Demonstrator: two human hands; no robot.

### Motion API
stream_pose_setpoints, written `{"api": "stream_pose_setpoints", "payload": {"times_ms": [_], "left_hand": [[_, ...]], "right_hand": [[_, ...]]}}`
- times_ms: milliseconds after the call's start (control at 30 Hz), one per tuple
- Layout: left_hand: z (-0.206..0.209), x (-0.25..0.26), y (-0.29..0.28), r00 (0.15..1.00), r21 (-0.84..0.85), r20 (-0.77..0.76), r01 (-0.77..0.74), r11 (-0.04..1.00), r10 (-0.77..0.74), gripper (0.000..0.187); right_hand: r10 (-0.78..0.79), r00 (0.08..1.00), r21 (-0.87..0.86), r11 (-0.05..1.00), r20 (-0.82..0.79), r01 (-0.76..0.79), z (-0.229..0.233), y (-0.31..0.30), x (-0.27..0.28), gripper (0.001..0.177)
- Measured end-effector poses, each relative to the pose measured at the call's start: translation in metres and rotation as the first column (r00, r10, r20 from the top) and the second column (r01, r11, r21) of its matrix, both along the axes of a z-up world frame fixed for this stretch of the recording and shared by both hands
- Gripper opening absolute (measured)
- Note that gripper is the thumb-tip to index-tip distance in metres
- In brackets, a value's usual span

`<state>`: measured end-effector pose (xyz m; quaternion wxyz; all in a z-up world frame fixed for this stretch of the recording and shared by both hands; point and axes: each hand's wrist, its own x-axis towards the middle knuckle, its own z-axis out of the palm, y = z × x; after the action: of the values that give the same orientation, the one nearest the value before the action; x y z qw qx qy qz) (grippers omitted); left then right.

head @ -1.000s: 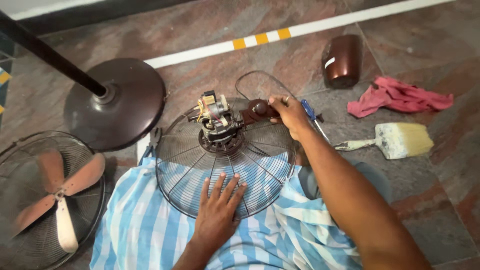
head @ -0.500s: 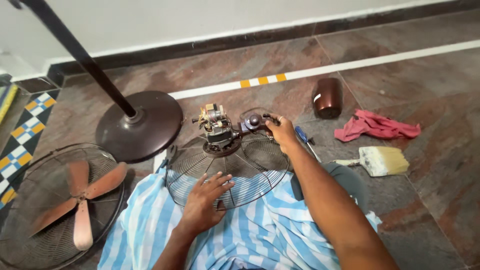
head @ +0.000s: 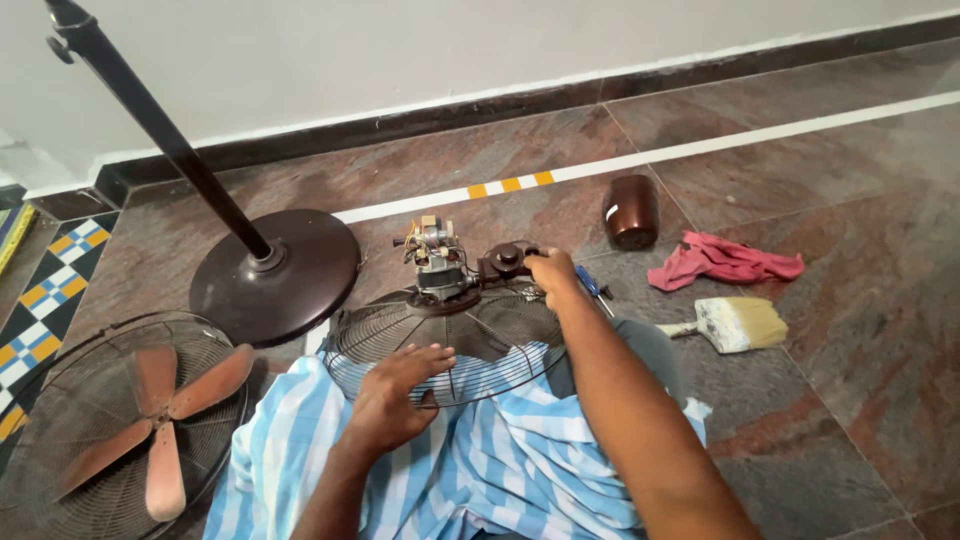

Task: The person sits on the floor and uses screwdrivers to work on the motor housing and internal wiring of a disassembled electric fan. They remove the fan blades, adjust components within the motor assembly, and handle the fan cage and blades.

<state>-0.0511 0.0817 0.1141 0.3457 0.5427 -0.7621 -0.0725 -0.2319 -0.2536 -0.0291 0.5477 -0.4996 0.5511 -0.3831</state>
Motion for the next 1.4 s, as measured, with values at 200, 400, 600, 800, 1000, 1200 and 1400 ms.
{"api": "stream_pose_setpoints", "payload": {"times_ms": [200,400,600,800,1000,1200,1400], "left_hand": [[-0.007,0.016,0.008,0.999,-0.008,-0.038,-0.034,0.999,0.034,0.057],[-0.011,0.024,0.022,0.999,0.096,-0.006,-0.037,0.995,0.037,0.065],[0.005,0.041,-0.001,0.999,0.040,-0.017,-0.034,0.999,0.035,0.057],[0.032,0.061,-0.040,0.997,-0.015,-0.070,-0.046,0.999,0.045,0.043],[0.051,0.074,-0.099,0.974,0.027,-0.013,-0.225,0.974,0.225,0.023],[0.073,0.082,-0.151,0.985,-0.193,0.028,-0.162,0.968,0.170,0.030],[0.089,0.073,-0.191,0.992,-0.251,0.028,-0.112,0.961,0.123,0.031]], "right_hand": [[-0.134,0.946,-0.343,0.939,-0.294,0.027,0.012,-0.003,-0.011,0.058],[0.087,0.973,-0.496,0.848,-0.213,-0.184,0.048,0.019,-0.022,0.050],[0.229,0.739,-0.423,0.697,-0.634,-0.579,0.091,0.052,-0.011,0.059],[0.151,0.943,-0.518,0.804,-0.297,-0.292,0.090,0.035,-0.021,0.046],[0.098,0.977,-0.477,0.879,0.191,0.005,0.075,0.007,-0.050,0.037],[0.322,0.912,-0.603,0.790,0.253,-0.112,0.087,0.023,-0.053,0.050],[0.375,0.927,-0.730,0.641,0.029,-0.237,0.115,0.030,-0.037,0.065]]}}
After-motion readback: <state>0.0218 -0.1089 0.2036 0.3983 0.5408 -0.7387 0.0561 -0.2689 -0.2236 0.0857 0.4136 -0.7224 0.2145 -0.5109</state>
